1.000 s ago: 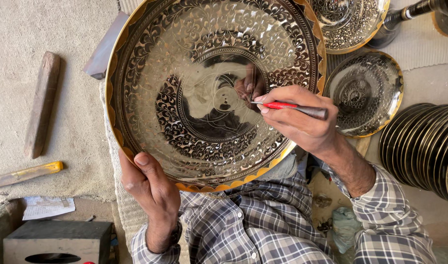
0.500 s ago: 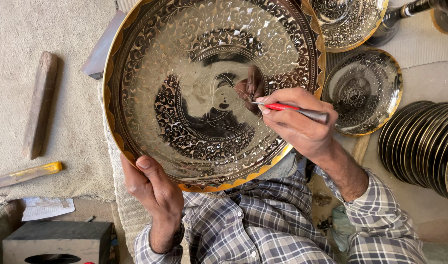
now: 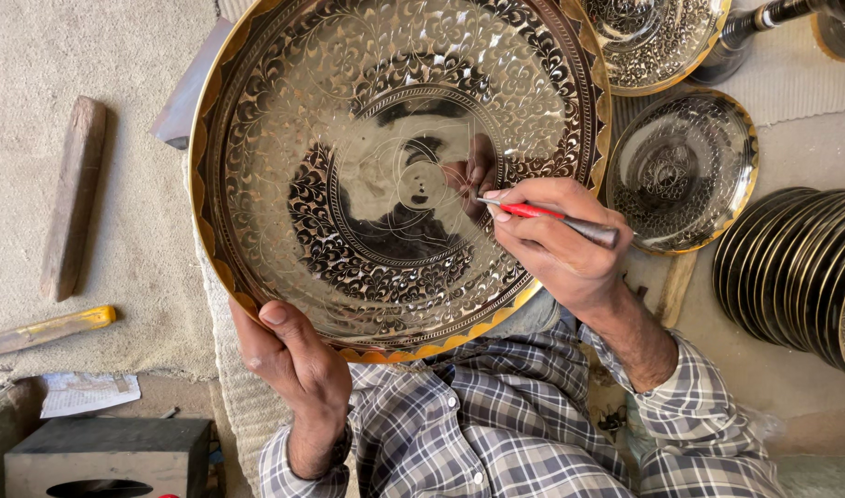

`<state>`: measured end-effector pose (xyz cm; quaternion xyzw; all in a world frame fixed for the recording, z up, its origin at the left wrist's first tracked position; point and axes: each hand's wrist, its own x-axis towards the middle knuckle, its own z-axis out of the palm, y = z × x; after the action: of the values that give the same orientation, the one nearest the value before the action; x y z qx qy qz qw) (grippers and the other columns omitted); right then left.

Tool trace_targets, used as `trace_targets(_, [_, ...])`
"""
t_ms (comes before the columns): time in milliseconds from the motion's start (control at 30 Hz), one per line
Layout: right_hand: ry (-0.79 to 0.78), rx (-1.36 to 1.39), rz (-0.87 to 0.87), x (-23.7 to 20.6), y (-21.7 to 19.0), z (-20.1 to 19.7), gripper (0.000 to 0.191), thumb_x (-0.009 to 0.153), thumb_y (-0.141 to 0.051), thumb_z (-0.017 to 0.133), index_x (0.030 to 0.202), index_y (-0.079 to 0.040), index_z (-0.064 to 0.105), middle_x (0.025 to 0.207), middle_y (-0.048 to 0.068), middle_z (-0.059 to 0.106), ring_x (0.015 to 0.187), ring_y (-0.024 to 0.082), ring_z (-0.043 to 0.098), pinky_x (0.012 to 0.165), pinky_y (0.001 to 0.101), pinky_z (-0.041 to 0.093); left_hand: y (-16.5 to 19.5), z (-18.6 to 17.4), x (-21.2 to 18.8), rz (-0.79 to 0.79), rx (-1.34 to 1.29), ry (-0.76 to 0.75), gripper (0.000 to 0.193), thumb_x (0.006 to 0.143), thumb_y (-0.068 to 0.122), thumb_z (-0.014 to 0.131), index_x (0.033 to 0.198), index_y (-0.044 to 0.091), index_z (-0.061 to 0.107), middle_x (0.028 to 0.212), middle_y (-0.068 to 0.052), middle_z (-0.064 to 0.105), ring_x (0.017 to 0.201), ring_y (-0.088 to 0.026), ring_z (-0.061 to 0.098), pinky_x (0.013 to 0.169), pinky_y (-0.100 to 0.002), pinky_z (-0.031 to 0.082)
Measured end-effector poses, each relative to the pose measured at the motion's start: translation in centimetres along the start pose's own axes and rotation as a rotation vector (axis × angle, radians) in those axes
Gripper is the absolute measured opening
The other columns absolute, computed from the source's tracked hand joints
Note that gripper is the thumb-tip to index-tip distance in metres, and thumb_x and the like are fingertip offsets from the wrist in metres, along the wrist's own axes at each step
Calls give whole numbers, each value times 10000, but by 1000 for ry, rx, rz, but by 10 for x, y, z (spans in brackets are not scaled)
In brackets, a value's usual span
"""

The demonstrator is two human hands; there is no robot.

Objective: The person uses a hammer and chisel to emboss a decorative pattern on a large metal plate. They then use a fine-point tool to draw a central design on the plate's surface.

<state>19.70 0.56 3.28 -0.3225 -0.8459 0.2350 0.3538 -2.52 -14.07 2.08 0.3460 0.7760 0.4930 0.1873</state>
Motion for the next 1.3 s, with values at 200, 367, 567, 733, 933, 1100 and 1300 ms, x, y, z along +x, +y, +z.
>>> trace_targets(200, [32, -43, 18, -4, -4, 3, 209, 829, 54, 885, 897, 0, 695, 1082, 129, 716, 973, 229, 756, 835, 316, 629, 5, 1, -1, 42, -14, 7, 573, 1190, 454, 316, 1318, -73, 502, 939, -82, 490, 820, -149, 418, 725, -303, 378])
trace_targets(367, [43, -17, 29, -8, -5, 5, 199, 838, 56, 875, 900, 2, 694, 1091, 130, 716, 988, 234, 761, 845, 317, 638, 5, 0, -1, 95, -26, -16, 555, 1230, 453, 306, 1262, -68, 496, 953, -82, 504, 819, -136, 438, 741, -292, 392])
trace_targets(567, [63, -28, 30, -12, -10, 8, 198, 827, 54, 884, 890, 5, 703, 1087, 139, 722, 973, 229, 758, 829, 306, 643, 4, 1, -1, 13, -3, 4, 512, 1179, 432, 303, 1171, -37, 508, 848, -42, 392, 739, -121, 327, 657, -289, 297])
trace_targets(733, [58, -36, 35, -15, -13, 8, 199, 814, 50, 884, 883, 4, 702, 1104, 134, 727, 982, 233, 759, 846, 315, 639, 4, 1, -2, 54, -23, 1, 494, 1207, 420, 307, 1163, -33, 500, 901, -43, 420, 751, -113, 355, 694, -287, 319])
trace_targets(933, [49, -12, 10, -19, -11, 10, 197, 821, 53, 880, 887, 1, 702, 1117, 133, 723, 1002, 237, 765, 859, 311, 651, 6, 1, -2, 47, -15, 0, 513, 1204, 419, 304, 1227, -53, 504, 906, -48, 428, 803, -130, 357, 710, -295, 326])
trace_targets(1100, [37, -3, -4, -24, -11, 12, 179, 825, 53, 874, 896, -1, 719, 1114, 132, 729, 986, 221, 766, 859, 301, 658, 9, 2, -1, 29, 14, 15, 545, 1198, 432, 301, 1278, -65, 509, 950, -90, 475, 841, -161, 412, 744, -309, 368])
trace_targets(1300, [52, 43, -15, -23, -4, 13, 182, 825, 55, 870, 899, 3, 713, 1093, 127, 723, 1001, 233, 765, 854, 308, 660, -9, 1, -16, 41, -19, 21, 618, 1203, 475, 293, 1389, -87, 471, 1119, -161, 548, 979, -209, 498, 891, -312, 444])
